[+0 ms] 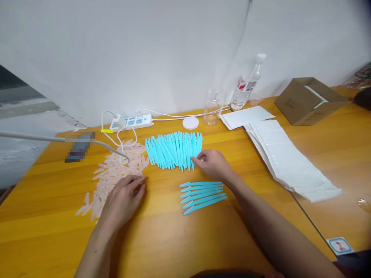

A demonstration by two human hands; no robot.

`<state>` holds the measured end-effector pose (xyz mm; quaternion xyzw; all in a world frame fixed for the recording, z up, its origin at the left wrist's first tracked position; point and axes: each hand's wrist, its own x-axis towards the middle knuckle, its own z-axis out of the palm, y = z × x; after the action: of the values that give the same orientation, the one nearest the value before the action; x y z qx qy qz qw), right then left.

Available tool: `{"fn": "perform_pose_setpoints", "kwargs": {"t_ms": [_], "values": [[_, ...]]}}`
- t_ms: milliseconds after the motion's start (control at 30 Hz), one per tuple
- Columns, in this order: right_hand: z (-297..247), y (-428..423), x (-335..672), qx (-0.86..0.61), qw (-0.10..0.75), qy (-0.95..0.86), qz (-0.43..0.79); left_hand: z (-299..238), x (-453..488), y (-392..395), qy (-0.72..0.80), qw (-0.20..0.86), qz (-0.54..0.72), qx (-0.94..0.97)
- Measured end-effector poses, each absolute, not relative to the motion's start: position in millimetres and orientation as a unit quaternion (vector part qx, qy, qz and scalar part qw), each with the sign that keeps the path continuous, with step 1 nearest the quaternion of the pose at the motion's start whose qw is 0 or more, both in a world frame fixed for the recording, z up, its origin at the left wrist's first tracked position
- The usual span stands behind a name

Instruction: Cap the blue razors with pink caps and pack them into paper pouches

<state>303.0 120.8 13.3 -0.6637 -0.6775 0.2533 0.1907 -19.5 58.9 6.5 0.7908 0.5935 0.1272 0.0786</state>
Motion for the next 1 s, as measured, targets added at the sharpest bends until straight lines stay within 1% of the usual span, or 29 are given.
{"fn": "perform_pose_setpoints", "kwargs": {"t_ms": [100, 200, 433, 567, 733, 800, 867, 933, 1000], "values": [[5, 137, 291, -0.677, 0.176, -0.658, 0.28, 3, -33, 57, 0.601, 0.072, 0.08, 0.792], [-3, 142, 287, -0.676, 0.176, -0.644, 0.313, 1, -34, 56, 0.604, 0.08, 0.076, 0.789], [-2, 145, 282, -0.691, 0.203, -0.621, 0.311, 0, -37, 64, 0.603, 0.081, 0.059, 0.791], [0, 149, 277, -0.699, 0.221, -0.608, 0.304, -1, -38, 66, 0.584, 0.069, 0.077, 0.805], [-2, 152, 279, -0.687, 0.237, -0.603, 0.328, 0, -37, 62, 0.595, 0.073, 0.151, 0.786], [0, 150, 283, -0.683, 0.25, -0.599, 0.334, 1, -32, 60, 0.614, 0.099, 0.178, 0.763], [4, 145, 291, -0.676, 0.264, -0.599, 0.339, 3, -23, 58, 0.631, 0.154, 0.213, 0.73], [9, 137, 303, -0.646, 0.283, -0.612, 0.358, 6, -9, 58, 0.634, 0.261, 0.269, 0.676], [14, 126, 316, -0.577, 0.3, -0.627, 0.43, 9, 6, 58, 0.616, 0.393, 0.318, 0.604]]}}
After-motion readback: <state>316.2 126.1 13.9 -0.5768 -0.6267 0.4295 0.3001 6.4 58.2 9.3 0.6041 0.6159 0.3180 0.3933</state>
